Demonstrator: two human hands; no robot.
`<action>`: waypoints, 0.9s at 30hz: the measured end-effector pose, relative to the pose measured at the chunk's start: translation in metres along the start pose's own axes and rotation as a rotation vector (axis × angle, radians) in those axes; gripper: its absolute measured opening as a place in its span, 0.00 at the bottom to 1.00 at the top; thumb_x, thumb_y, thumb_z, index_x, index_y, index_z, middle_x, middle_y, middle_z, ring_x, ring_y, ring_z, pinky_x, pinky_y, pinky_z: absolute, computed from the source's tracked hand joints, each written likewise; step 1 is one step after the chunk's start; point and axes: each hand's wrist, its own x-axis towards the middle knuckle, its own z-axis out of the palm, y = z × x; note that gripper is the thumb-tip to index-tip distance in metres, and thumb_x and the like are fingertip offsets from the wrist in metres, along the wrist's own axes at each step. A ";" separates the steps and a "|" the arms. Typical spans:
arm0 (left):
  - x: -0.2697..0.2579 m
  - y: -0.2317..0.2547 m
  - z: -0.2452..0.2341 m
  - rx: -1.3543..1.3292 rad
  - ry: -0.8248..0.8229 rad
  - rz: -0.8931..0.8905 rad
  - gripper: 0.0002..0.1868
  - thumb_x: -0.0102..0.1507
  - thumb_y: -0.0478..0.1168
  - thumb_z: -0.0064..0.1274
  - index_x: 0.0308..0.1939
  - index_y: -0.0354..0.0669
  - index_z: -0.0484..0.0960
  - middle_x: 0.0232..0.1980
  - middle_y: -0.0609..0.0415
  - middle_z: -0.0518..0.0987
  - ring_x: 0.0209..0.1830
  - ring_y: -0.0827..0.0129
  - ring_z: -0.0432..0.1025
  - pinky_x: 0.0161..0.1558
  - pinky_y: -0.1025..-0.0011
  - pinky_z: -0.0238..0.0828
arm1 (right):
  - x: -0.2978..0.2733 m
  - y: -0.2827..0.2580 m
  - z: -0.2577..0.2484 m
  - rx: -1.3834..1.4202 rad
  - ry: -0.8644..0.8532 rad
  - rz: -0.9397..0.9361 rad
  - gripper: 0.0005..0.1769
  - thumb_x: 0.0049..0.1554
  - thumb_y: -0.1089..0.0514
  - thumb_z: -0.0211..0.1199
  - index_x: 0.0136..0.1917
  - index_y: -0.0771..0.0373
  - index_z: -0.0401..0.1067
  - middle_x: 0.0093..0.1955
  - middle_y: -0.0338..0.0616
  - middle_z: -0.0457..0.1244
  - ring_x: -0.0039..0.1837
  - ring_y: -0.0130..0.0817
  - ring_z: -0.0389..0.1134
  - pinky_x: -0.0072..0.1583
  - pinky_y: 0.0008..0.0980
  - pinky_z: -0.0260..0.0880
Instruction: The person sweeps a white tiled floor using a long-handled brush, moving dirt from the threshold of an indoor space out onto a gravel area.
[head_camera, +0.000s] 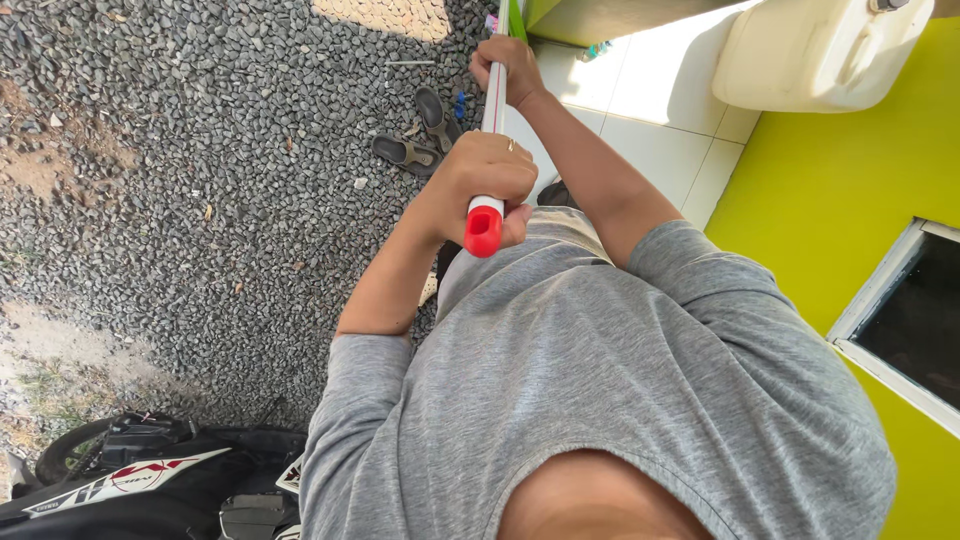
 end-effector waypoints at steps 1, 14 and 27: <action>-0.002 -0.006 0.007 0.016 -0.011 -0.006 0.15 0.46 0.33 0.57 0.23 0.39 0.63 0.24 0.50 0.63 0.25 0.53 0.63 0.30 0.58 0.56 | 0.002 0.012 0.001 -0.025 0.042 -0.001 0.14 0.51 0.64 0.67 0.30 0.61 0.63 0.30 0.46 0.59 0.35 0.45 0.63 0.38 0.41 0.64; -0.038 -0.032 0.029 0.178 -0.102 -0.078 0.14 0.47 0.36 0.59 0.27 0.41 0.66 0.31 0.52 0.68 0.35 0.54 0.66 0.40 0.60 0.63 | 0.011 0.071 0.005 -0.079 0.064 0.050 0.16 0.58 0.62 0.69 0.34 0.62 0.64 0.31 0.43 0.62 0.36 0.41 0.66 0.42 0.38 0.67; 0.006 0.118 -0.032 -0.018 0.184 0.143 0.12 0.58 0.33 0.59 0.28 0.40 0.68 0.25 0.56 0.69 0.21 0.64 0.67 0.26 0.65 0.64 | 0.025 -0.109 -0.002 0.154 0.008 -0.032 0.19 0.54 0.61 0.70 0.28 0.63 0.64 0.28 0.46 0.58 0.32 0.43 0.62 0.36 0.41 0.61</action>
